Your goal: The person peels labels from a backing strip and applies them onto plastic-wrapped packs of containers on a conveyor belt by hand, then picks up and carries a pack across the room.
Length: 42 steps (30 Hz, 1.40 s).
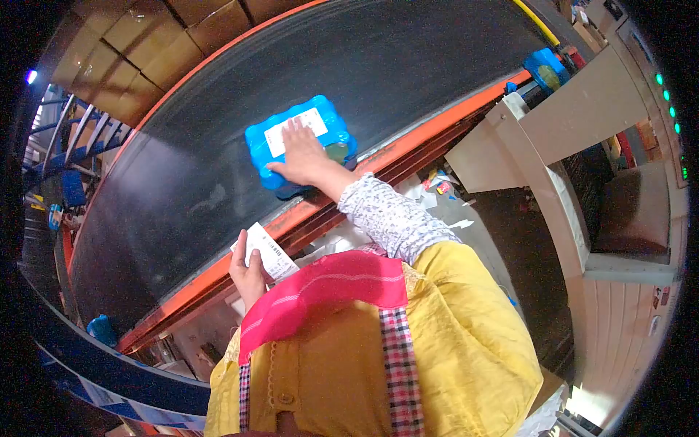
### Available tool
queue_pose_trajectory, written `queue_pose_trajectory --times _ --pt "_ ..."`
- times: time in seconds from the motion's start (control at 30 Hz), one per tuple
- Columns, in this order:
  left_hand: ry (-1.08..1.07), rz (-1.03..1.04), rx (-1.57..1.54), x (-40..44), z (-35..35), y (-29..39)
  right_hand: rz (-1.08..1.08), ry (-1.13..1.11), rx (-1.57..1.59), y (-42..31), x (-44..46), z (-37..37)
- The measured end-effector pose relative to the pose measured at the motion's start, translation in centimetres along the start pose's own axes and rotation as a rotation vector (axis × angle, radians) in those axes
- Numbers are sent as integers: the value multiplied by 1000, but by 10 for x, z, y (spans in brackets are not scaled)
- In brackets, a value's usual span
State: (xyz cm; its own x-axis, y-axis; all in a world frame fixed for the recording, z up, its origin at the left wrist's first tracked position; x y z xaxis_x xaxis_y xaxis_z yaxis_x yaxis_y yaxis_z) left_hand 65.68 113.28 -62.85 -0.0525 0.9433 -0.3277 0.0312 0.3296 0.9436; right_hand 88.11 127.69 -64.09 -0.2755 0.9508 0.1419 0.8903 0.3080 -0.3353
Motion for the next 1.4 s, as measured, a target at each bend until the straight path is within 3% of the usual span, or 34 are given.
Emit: queue_pose_trajectory --times 0.1,0.13,0.2,0.23,0.27,0.3,0.33,0.43,0.47,0.53,0.57,0.6,0.77,0.8,0.87,0.93,0.97,1.03,1.1,1.2,1.4 --pt "-57 -4 64 -6 0 -2 -16 154 -200 1 -24 -8" --pt "-90 -1 101 -8 0 0 -136 -2 -158 -17 -34 -24" --pt "-184 8 167 -8 6 4 -271 -112 7 -47 -54 -34" --pt "-267 26 153 -4 8 -1 -300 -58 132 -59 -61 -27" --pt "-310 21 120 -1 13 -7 -384 -198 246 -69 -69 -27" --pt "-342 13 91 0 23 -9 -306 -267 640 -73 -84 -25" --pt "-258 229 176 -4 43 1 -323 -200 689 -67 -97 -24" --pt "-409 40 28 3 57 -8 -352 2 709 -53 -131 -21" --pt "-485 -11 -26 1 53 -8 -475 253 574 -72 -140 -17" --pt "-738 -91 -157 4 58 -8 -461 240 560 -77 -151 -37" --pt "-737 -124 -75 10 52 -17 -453 233 548 -79 -153 -45" --pt "-731 -156 9 12 49 -20 -487 364 484 -78 -155 -46" --pt "-517 -70 142 4 60 -10 -384 370 406 -68 -165 -43" --pt "-534 29 284 4 59 -7 -369 350 393 -67 -168 -46" --pt "-446 257 220 10 52 -12 -367 402 378 -65 -172 -53" --pt "-339 26 -8 35 34 -33 -395 547 369 -62 -172 -61" --pt "-297 61 -93 42 21 -34 -378 602 429 -56 -172 -61" --pt "-17 -147 -184 62 -9 -33 -339 708 546 -46 -174 -62" --pt "112 -33 -298 71 -30 -30 -206 800 651 -39 -181 -67" --pt "198 -27 -352 91 -89 -44 30 934 725 -25 -185 -69" --pt "316 152 -343 83 -94 -15 153 854 747 -9 -185 -71"
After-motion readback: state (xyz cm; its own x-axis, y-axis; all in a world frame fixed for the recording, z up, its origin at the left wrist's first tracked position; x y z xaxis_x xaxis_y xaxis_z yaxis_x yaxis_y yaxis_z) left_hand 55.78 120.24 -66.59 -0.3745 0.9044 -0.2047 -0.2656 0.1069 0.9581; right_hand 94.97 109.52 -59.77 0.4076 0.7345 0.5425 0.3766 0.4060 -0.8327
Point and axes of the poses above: each hand's wrist, its own x-axis towards the middle knuckle, its own z-axis out of the palm, y = z × x, the point moved 3 cm from there along x, towards the middle knuckle, and after that the axes turned 14 degrees about -z, right-handed, at the moved point
